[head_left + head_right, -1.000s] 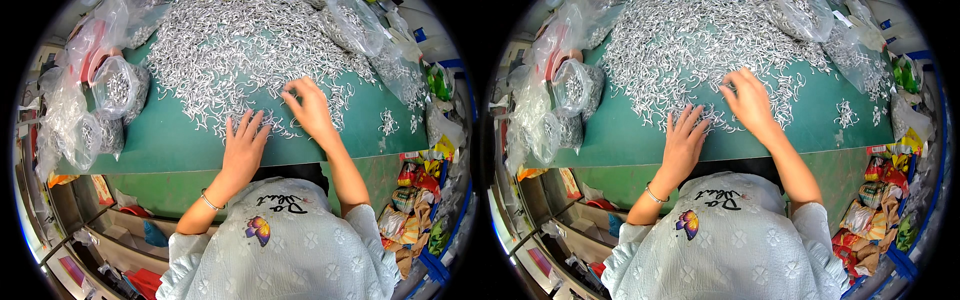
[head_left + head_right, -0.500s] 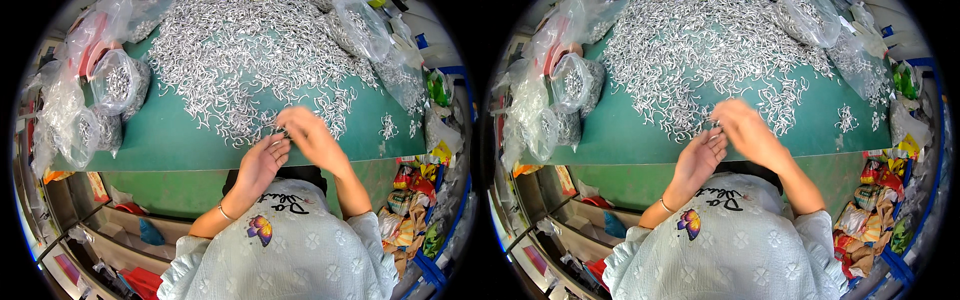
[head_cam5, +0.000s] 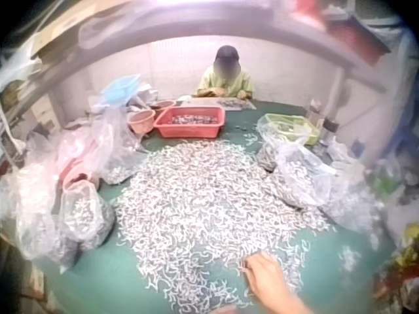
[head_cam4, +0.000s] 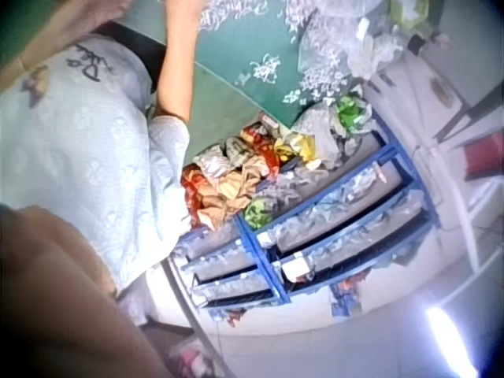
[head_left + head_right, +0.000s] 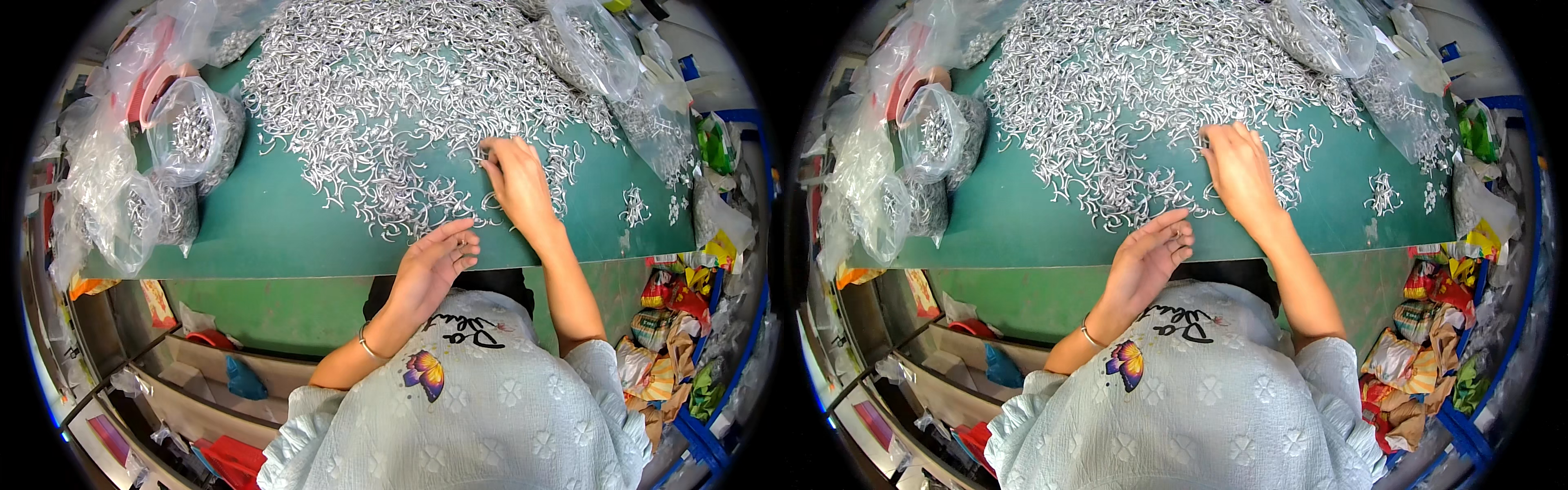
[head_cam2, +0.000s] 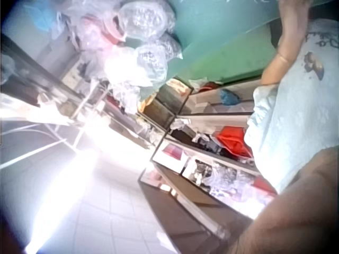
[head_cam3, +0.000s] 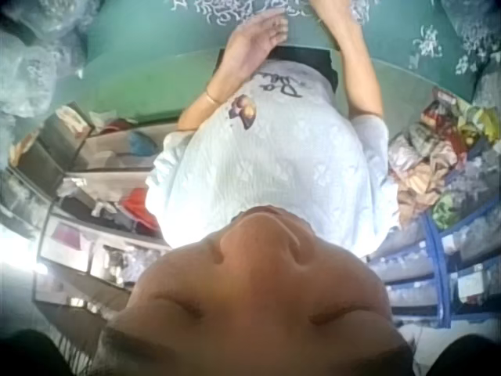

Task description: The person picks up small curved metal parts from a large pile on a green workbench by hand and collects them into their left palm.

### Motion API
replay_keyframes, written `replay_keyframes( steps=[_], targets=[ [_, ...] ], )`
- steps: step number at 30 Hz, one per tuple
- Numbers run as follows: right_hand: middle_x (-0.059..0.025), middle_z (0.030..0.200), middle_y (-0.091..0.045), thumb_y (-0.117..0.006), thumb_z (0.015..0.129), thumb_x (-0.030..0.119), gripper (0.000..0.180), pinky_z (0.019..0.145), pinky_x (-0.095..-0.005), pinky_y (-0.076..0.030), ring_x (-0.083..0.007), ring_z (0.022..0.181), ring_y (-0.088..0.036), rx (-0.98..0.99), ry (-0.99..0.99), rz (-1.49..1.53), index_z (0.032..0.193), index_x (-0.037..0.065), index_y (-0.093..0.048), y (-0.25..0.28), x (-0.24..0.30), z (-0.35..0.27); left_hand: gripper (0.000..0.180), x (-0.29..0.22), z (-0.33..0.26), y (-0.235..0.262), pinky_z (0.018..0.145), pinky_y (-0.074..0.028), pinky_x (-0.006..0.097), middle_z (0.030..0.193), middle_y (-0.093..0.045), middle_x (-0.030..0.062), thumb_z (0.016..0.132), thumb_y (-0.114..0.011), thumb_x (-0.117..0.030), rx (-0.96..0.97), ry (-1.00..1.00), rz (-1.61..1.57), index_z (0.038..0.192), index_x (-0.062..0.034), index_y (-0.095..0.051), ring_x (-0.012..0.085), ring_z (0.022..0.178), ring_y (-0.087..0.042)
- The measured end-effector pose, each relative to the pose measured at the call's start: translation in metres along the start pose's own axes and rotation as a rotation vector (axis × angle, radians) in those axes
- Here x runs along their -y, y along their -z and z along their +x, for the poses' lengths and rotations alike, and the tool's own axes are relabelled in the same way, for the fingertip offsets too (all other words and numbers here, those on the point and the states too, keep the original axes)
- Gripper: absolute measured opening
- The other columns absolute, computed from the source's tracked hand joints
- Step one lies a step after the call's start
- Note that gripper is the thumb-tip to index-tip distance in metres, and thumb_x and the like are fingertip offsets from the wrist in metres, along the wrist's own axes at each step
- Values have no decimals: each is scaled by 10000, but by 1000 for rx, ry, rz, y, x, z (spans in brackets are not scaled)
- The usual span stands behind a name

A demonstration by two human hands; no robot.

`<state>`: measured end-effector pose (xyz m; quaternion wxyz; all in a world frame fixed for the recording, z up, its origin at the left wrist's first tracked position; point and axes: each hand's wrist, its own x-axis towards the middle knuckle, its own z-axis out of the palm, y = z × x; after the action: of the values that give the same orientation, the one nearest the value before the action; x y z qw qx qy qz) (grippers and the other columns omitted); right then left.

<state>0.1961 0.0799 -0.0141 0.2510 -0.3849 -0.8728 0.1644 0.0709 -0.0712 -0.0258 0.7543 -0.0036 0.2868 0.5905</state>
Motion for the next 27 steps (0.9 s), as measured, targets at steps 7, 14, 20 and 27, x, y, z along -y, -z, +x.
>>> replay_keyframes(
  steps=[7,14,20,27],
  targets=[
    [-122,881,-613,-637,800,2,158,789,-357,-448,-278,891,-569,113,50,258,958,1,-627,33,22,-12,400,-11,1,-30,867,-481,334,1104,-594,153,1002,-399,-215,-149,32,-139,1277,69,-462,221,987,-587],
    [-131,811,-606,-635,809,30,108,733,-385,-449,-301,785,-569,-35,-291,161,911,-3,-623,36,1,-20,320,-2,-4,18,560,-363,239,905,-524,61,974,-498,-169,324,150,-291,1251,-9,-499,95,549,-362],
    [-98,826,-552,-686,780,114,137,759,-384,-391,-285,838,-514,-33,-61,-114,833,38,-585,5,-1,-7,303,6,-4,-13,534,-341,197,947,-540,64,928,-494,-41,27,143,-239,1228,-10,-518,72,554,-341],
    [-117,748,-577,-680,761,2,122,635,-359,-458,-255,682,-572,68,-383,259,805,-34,-572,35,-5,-14,261,6,-7,-1,470,-309,194,784,-478,30,956,-444,-67,97,209,-340,1204,-27,-518,52,499,-328]
  ],
)
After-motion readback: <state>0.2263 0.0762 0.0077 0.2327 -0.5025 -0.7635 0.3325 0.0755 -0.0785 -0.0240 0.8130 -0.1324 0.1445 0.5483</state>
